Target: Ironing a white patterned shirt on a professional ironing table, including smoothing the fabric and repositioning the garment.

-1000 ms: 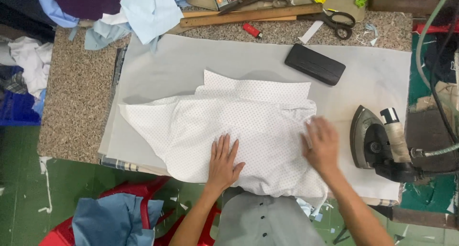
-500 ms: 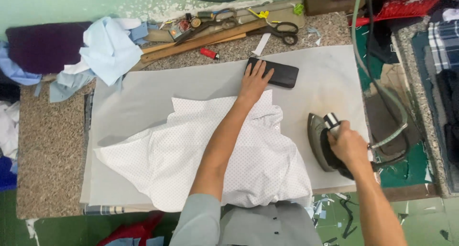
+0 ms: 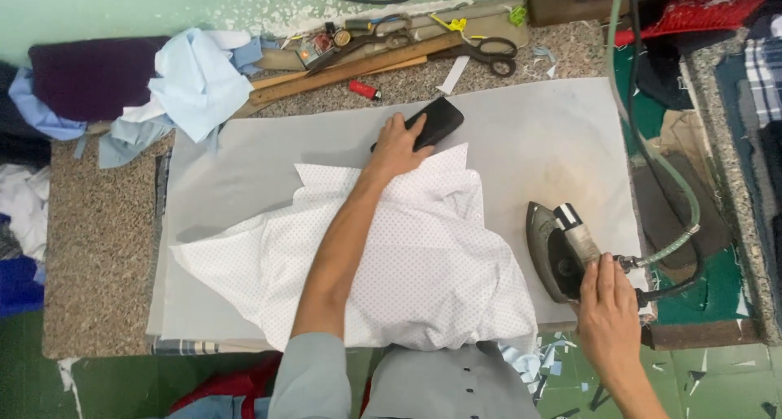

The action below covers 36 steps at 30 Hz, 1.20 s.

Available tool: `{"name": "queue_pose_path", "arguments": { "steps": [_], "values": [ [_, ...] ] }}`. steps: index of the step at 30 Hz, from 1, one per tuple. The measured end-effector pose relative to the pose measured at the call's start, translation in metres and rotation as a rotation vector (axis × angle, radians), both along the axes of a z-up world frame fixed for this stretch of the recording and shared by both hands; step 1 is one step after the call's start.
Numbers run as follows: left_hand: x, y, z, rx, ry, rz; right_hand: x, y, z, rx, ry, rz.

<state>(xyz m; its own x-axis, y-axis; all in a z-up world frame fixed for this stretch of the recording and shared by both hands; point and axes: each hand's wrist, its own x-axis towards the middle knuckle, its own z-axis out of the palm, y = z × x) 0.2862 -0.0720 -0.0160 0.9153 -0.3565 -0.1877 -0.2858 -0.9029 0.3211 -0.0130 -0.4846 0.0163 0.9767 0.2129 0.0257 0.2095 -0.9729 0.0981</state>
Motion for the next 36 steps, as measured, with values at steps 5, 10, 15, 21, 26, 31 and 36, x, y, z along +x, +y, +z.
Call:
{"name": "queue_pose_path", "arguments": {
  "steps": [5, 10, 15, 21, 26, 31, 36],
  "values": [
    [-0.072, 0.081, 0.076, -0.407, -0.256, 0.189, 0.035, 0.003, 0.041, -0.163, 0.418, -0.185],
    [-0.15, 0.115, 0.129, -0.523, -0.448, 0.299, 0.106, 0.02, 0.062, 0.245, 0.543, -0.333],
    [-0.255, 0.073, 0.089, -0.428, -0.391, 0.318, 0.13, 0.027, 0.07, 0.584, 0.69, -0.572],
    [-0.336, 0.019, 0.035, -0.025, -0.429, 0.437, 0.148, 0.089, 0.139, 0.409, 0.766, -0.411],
    [-0.402, -0.013, 0.034, -0.017, -0.353, 0.71, 0.156, 0.185, 0.176, 0.254, 0.776, 0.253],
    [-0.426, -0.046, 0.037, 0.111, -0.337, 0.806, 0.157, 0.299, 0.138, 0.109, 0.827, 0.594],
    [-0.432, -0.053, 0.037, 0.126, -0.343, 0.835, 0.155, 0.367, 0.105, 0.081, 0.707, 0.691]
  ]
}}
